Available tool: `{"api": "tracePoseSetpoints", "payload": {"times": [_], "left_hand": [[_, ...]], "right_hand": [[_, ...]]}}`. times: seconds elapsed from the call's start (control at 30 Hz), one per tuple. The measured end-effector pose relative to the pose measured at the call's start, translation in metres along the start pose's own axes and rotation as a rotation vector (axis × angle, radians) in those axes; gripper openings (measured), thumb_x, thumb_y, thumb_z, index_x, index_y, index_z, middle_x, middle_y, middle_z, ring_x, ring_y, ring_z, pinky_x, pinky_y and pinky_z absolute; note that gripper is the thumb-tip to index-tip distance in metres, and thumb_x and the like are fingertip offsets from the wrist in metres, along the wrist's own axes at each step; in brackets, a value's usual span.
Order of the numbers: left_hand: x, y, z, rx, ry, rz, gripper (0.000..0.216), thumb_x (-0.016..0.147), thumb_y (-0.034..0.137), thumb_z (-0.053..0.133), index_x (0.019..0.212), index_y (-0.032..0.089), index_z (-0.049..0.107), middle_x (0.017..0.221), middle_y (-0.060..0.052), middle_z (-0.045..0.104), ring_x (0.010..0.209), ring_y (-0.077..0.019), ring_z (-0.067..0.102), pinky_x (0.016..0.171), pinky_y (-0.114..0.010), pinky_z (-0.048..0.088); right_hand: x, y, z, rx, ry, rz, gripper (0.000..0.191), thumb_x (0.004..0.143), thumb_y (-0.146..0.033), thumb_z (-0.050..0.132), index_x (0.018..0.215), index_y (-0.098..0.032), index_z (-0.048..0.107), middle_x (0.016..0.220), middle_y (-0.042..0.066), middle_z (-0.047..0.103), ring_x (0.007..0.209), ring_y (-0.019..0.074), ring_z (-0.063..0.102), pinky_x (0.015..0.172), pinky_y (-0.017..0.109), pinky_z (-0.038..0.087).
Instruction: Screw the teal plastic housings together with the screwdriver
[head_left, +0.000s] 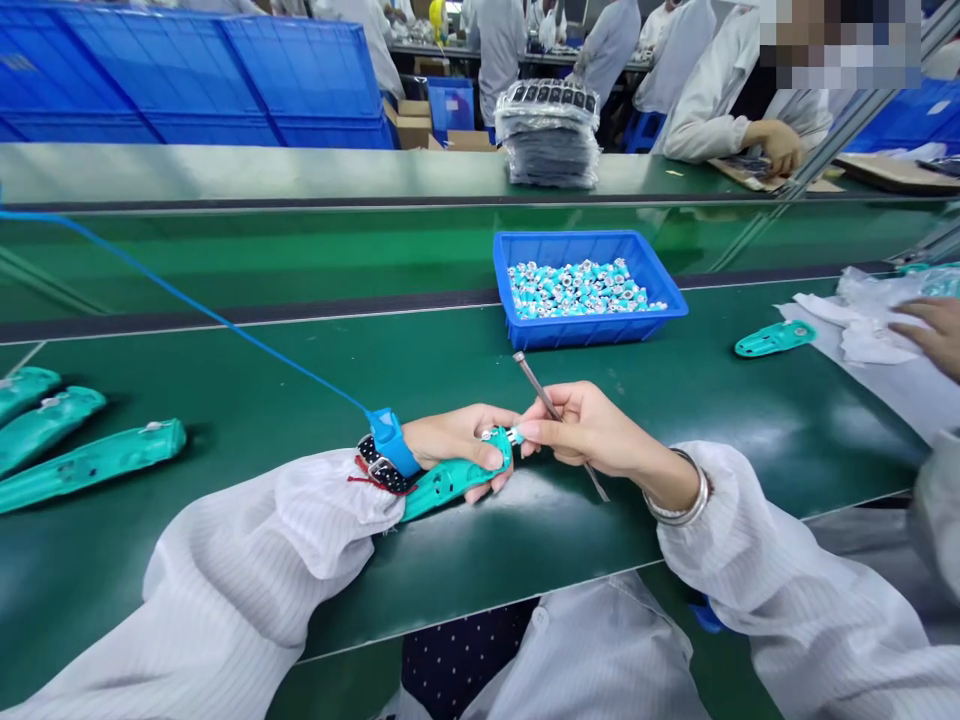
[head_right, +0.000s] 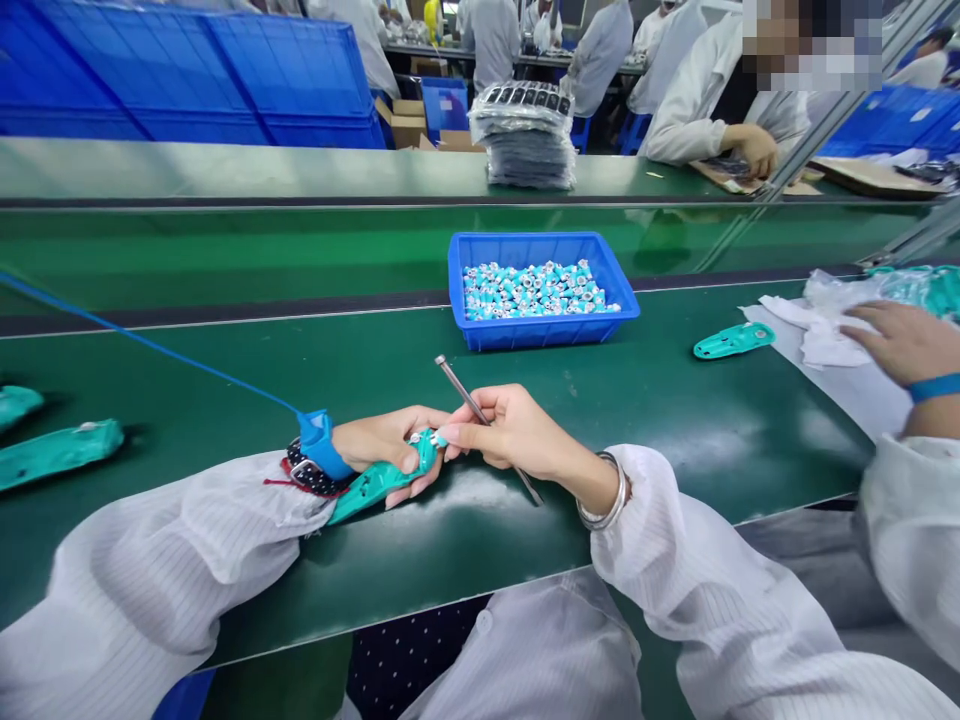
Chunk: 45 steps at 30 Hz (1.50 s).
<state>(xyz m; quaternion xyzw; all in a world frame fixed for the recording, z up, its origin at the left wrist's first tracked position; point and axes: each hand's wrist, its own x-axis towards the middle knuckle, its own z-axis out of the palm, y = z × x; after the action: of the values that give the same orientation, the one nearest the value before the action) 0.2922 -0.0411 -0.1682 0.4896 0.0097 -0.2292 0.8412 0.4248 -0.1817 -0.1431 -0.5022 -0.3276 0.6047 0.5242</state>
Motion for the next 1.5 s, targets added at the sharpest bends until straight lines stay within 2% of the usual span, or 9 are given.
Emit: {"api": "tracePoseSetpoints", "payload": {"times": [0.4, 0.6, 0.67, 0.83, 0.97, 1.1, 1.3, 1.4, 1.5], "left_hand": [[0.002, -0.005, -0.005, 0.052, 0.072, 0.059, 0.047, 0.065, 0.046, 0.073, 0.091, 0.009, 0.058, 0.060, -0.002, 0.062, 0.042, -0.0096, 0.055, 0.038, -0.017, 0.043], [0.004, -0.006, -0.002, 0.063, 0.160, 0.106, 0.043, 0.067, 0.045, 0.072, 0.089, 0.009, 0.060, 0.063, -0.004, 0.064, 0.043, -0.0104, 0.057, 0.038, -0.017, 0.044], [0.005, -0.006, -0.002, 0.064, 0.186, 0.136, 0.044, 0.068, 0.043, 0.072, 0.094, 0.010, 0.060, 0.065, -0.004, 0.064, 0.044, -0.0107, 0.058, 0.039, -0.017, 0.046], [0.006, -0.005, 0.000, 0.014, 0.207, 0.149, 0.076, 0.063, 0.040, 0.077, 0.128, 0.014, 0.046, 0.068, -0.004, 0.064, 0.047, -0.0134, 0.060, 0.039, -0.020, 0.047], [0.005, 0.000, 0.005, 0.008, 0.229, 0.127, 0.088, 0.061, 0.036, 0.079, 0.136, 0.017, 0.037, 0.069, -0.002, 0.063, 0.051, -0.0148, 0.061, 0.039, -0.021, 0.049], [0.006, 0.002, 0.007, -0.021, 0.194, 0.127, 0.097, 0.060, 0.032, 0.080, 0.141, 0.019, 0.028, 0.065, -0.001, 0.064, 0.049, -0.0166, 0.062, 0.037, -0.020, 0.047], [0.006, -0.001, 0.003, -0.059, 0.238, 0.146, 0.103, 0.063, 0.030, 0.078, 0.144, 0.022, 0.015, 0.060, 0.000, 0.065, 0.043, -0.0171, 0.060, 0.036, -0.021, 0.045], [0.010, -0.003, 0.005, -0.066, 0.246, 0.153, 0.098, 0.063, 0.031, 0.078, 0.143, 0.023, 0.020, 0.063, 0.000, 0.064, 0.046, -0.0164, 0.060, 0.038, -0.021, 0.044], [0.014, -0.004, 0.011, 0.037, 0.341, 0.166, 0.086, 0.068, 0.035, 0.074, 0.139, 0.019, 0.029, 0.074, -0.004, 0.065, 0.058, -0.0148, 0.062, 0.051, -0.024, 0.048]], "right_hand": [[0.003, 0.004, 0.007, 0.155, 0.123, 0.075, 0.034, 0.062, -0.035, 0.074, 0.061, -0.014, 0.047, 0.051, 0.001, 0.062, 0.028, -0.0029, 0.025, 0.028, 0.012, 0.012], [0.007, 0.008, 0.009, 0.202, 0.204, 0.042, 0.036, 0.063, -0.035, 0.073, 0.061, -0.016, 0.043, 0.047, -0.002, 0.058, 0.028, -0.0023, 0.023, 0.028, 0.011, 0.013], [0.008, 0.008, 0.008, 0.207, 0.191, 0.034, 0.038, 0.063, -0.036, 0.074, 0.062, -0.017, 0.041, 0.047, -0.003, 0.057, 0.028, -0.0024, 0.022, 0.028, 0.011, 0.013], [0.007, 0.007, 0.007, 0.164, 0.151, 0.038, 0.037, 0.064, -0.034, 0.074, 0.064, -0.017, 0.042, 0.045, -0.007, 0.052, 0.028, -0.0022, 0.024, 0.029, 0.011, 0.013], [0.004, 0.009, 0.005, 0.149, 0.121, -0.005, 0.033, 0.071, -0.035, 0.070, 0.066, -0.017, 0.042, 0.047, -0.006, 0.054, 0.028, -0.0018, 0.026, 0.030, 0.012, 0.015], [0.003, 0.013, 0.007, 0.138, 0.098, -0.036, 0.033, 0.071, -0.036, 0.069, 0.068, -0.018, 0.042, 0.047, -0.005, 0.056, 0.029, -0.0004, 0.028, 0.030, 0.013, 0.016], [0.002, 0.015, 0.012, 0.111, 0.193, -0.083, 0.035, 0.070, -0.039, 0.069, 0.067, -0.018, 0.041, 0.049, -0.005, 0.055, 0.029, 0.0008, 0.031, 0.030, 0.015, 0.019], [0.004, 0.012, 0.014, 0.133, 0.196, -0.060, 0.036, 0.069, -0.040, 0.070, 0.066, -0.018, 0.042, 0.046, -0.005, 0.054, 0.029, 0.0000, 0.028, 0.030, 0.014, 0.016], [0.004, 0.011, 0.010, 0.150, 0.219, 0.013, 0.037, 0.066, -0.042, 0.072, 0.067, -0.018, 0.043, 0.045, -0.006, 0.051, 0.029, -0.0007, 0.024, 0.031, 0.015, 0.011]]}}
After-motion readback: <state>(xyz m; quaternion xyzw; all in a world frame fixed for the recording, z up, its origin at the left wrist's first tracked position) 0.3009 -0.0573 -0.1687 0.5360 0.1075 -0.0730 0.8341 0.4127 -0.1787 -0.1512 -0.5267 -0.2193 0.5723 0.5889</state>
